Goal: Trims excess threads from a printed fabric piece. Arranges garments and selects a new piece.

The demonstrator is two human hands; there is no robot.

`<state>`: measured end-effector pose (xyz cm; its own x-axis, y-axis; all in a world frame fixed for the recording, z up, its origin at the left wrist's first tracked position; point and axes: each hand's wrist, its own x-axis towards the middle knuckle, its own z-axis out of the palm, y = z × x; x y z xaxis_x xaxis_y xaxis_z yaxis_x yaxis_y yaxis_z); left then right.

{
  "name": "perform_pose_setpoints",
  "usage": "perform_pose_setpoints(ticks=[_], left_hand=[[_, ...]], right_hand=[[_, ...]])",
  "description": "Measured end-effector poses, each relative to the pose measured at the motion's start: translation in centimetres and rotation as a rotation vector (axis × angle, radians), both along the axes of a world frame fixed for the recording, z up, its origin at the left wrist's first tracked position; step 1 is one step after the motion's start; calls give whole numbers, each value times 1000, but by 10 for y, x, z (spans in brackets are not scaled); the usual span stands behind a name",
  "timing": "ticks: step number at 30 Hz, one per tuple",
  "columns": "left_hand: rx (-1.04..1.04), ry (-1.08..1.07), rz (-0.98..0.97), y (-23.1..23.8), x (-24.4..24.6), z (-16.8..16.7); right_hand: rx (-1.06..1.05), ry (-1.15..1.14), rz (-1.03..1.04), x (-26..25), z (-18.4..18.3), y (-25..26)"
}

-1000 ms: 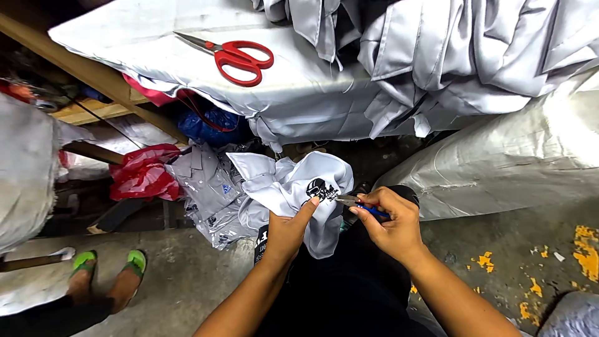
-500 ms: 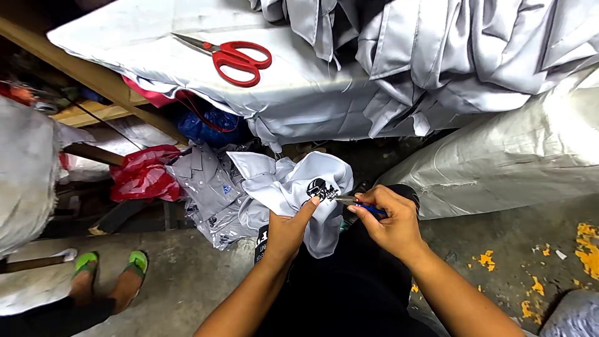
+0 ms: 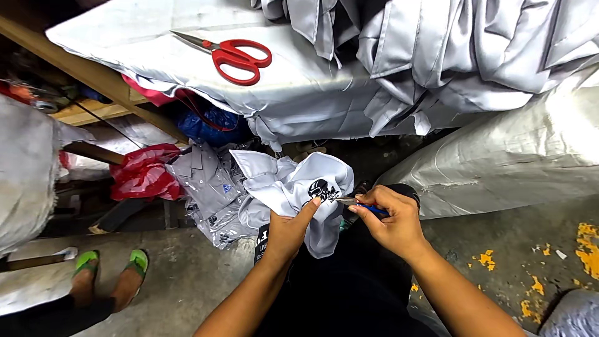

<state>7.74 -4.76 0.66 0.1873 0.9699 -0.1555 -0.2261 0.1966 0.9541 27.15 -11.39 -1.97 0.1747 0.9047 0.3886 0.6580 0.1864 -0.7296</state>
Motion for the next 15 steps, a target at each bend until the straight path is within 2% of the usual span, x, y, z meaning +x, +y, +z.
perform_pose_setpoints(ticks=[11, 15], left_hand=[[-11, -1, -64, 3, -2, -1], [-13, 10, -72, 5, -3, 0]], right_hand=[[-34, 120, 54, 1, 4, -4], [-14, 80, 30, 2, 5, -3]])
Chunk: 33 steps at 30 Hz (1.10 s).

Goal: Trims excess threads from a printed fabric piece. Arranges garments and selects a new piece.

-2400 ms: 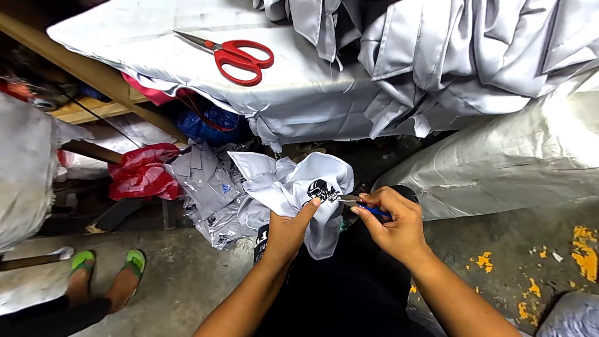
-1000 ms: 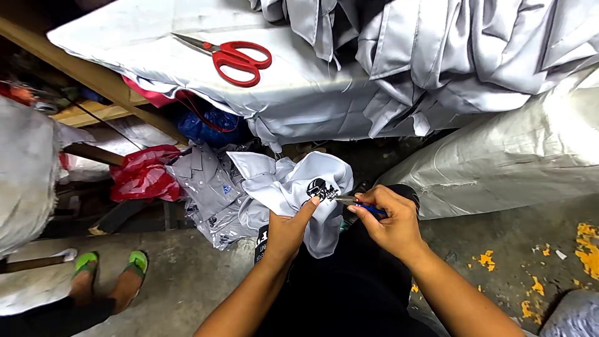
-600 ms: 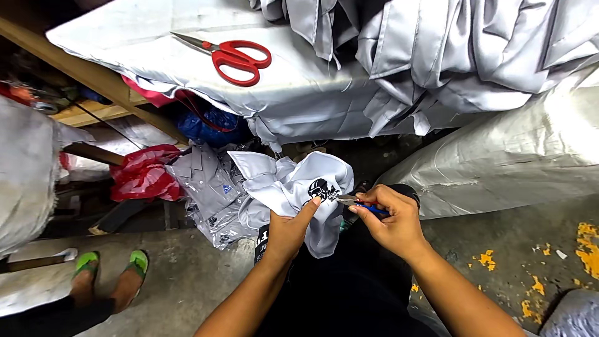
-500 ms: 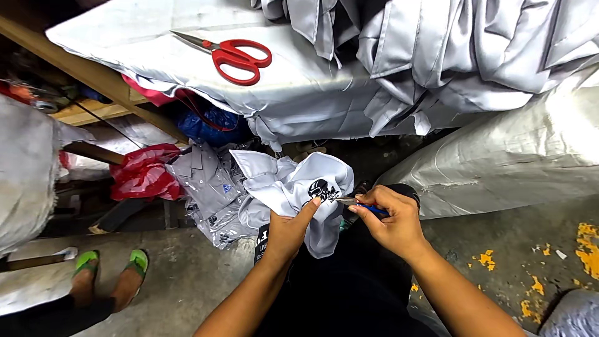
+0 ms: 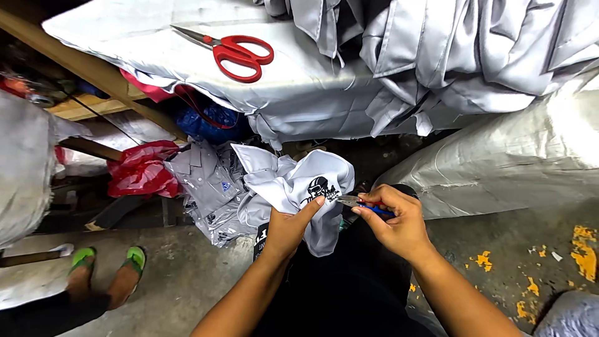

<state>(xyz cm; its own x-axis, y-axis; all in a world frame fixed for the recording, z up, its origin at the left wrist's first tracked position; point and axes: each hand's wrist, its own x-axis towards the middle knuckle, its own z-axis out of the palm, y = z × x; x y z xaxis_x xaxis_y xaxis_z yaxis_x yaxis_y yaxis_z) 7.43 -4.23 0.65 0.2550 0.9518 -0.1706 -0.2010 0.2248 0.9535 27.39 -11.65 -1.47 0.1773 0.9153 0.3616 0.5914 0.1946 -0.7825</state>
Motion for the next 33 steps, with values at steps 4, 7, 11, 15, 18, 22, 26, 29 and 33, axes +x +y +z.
perform_pose_setpoints(ticks=[4, 7, 11, 15, 18, 22, 26, 29, 33], left_hand=[[-8, -1, 2, -1, 0, 1], [-4, -9, 2, -1, -1, 0], [-7, -7, 1, -1, -1, -1], [-4, -5, 2, 0, -2, -1], [0, -8, 10, 0, -1, 0], [6, -13, 16, -1, 0, 0], [3, 6, 19, -1, 0, 1], [0, 4, 19, -1, 0, 0], [1, -13, 18, -2, 0, 0]], right_hand=[[-18, -52, -1, -1, -1, 2], [-8, -82, 12, -2, 0, 3], [-12, -79, 18, -2, 0, 3], [-19, -73, 52, -1, 2, 0], [18, -91, 4, -2, 4, -1], [37, -111, -37, -2, 3, 0], [36, -116, -37, -2, 2, 0], [34, -122, -39, -2, 1, 1], [30, -126, -42, -2, 1, 1]])
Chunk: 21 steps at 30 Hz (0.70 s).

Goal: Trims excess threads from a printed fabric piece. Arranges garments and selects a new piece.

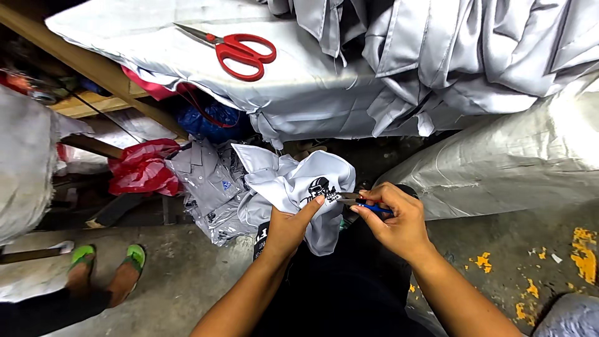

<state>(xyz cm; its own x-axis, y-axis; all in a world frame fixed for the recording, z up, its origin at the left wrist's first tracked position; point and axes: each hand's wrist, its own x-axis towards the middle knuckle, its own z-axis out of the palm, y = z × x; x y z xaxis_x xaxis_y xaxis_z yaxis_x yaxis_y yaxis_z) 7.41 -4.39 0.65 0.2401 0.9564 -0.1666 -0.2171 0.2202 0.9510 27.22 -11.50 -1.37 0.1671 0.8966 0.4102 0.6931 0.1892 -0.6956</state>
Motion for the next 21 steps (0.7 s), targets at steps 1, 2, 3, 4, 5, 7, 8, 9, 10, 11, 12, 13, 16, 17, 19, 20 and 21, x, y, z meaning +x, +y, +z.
perform_pose_setpoints(ticks=[1, 2, 3, 4, 5, 7, 8, 9, 10, 11, 12, 13, 16, 17, 19, 20, 21], left_hand=[[-1, 1, -1, 0, 0, 0], [0, 3, 1, -1, 1, 1], [0, 4, 3, -1, 1, 1], [-1, 4, 6, -1, 2, 1], [-3, 5, 7, -2, 2, 1], [-6, 8, 11, -1, 2, 1], [-5, 7, 10, 0, 2, 1], [-4, 5, 8, 0, 1, 1], [-3, 7, 5, 0, 1, 1], [-2, 9, 2, 0, 2, 1], [-3, 10, 0, 0, 2, 2], [-2, 8, -1, 0, 3, 2], [0, 3, -1, 0, 3, 1], [-1, 3, -2, 0, 3, 1], [3, 9, -4, 0, 2, 1], [5, 12, -3, 0, 3, 1], [9, 18, -3, 0, 3, 1]], right_hand=[[1, 0, -3, 0, 0, 0], [6, 2, -5, 0, -1, 1], [10, 6, -8, -1, -2, 1], [13, 11, -10, -1, -2, 1], [13, 16, -13, -1, -2, 0], [8, 26, -12, -1, -1, 0], [9, 26, -11, -1, 0, -1], [8, 22, -10, 0, 0, -1], [5, 18, -8, 0, 0, -1], [0, 14, -7, 0, 0, -1], [-3, 10, -7, 1, 0, -1], [-6, 8, -7, 1, 0, -1], [-9, 3, -9, 2, 0, -1], [-7, 1, -11, 1, 0, -1], [-2, -4, -15, 1, 0, -1], [2, -8, -18, 1, -1, 0], [4, -10, -21, 0, -1, 0]])
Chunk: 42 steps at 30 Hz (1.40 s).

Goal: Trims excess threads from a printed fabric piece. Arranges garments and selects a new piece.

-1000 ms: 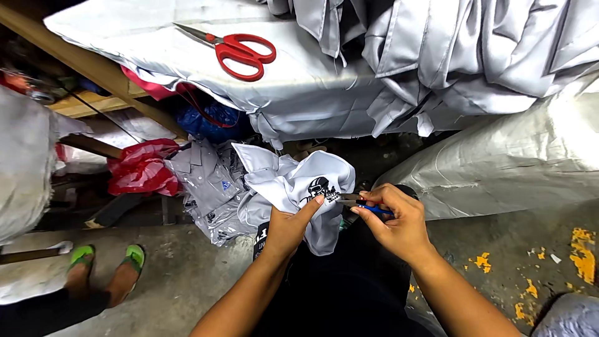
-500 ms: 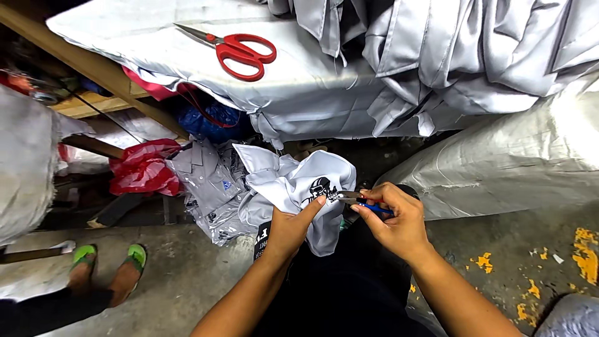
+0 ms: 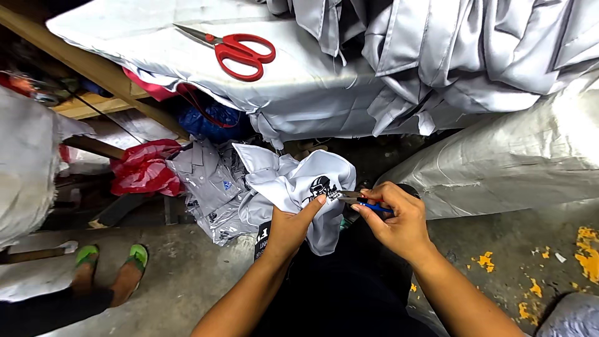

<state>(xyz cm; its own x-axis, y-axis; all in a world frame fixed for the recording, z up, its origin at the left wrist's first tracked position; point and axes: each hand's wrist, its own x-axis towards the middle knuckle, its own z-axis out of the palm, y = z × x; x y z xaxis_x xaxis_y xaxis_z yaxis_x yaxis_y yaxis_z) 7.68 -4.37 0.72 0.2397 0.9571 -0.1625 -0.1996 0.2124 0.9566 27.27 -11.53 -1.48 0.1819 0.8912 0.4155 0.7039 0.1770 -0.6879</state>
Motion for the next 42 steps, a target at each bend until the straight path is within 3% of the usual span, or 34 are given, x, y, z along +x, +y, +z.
perform_pose_setpoints(ticks=[12, 21, 27, 33, 42], left_hand=[[-23, -49, 54, -3, 5, -1], [-18, 12, 35, 0, 1, -3], [-47, -5, 35, -1, 2, -1], [-51, 41, 38, 0, 1, 0], [-28, 29, 33, -1, 1, -2]], right_hand=[[44, 149, -102, -23, -14, -3], [235, -162, -103, -20, -19, 1], [33, 154, -45, -23, -18, -1], [168, -89, -75, -22, -21, 1], [91, -29, 17, -20, -18, 3]])
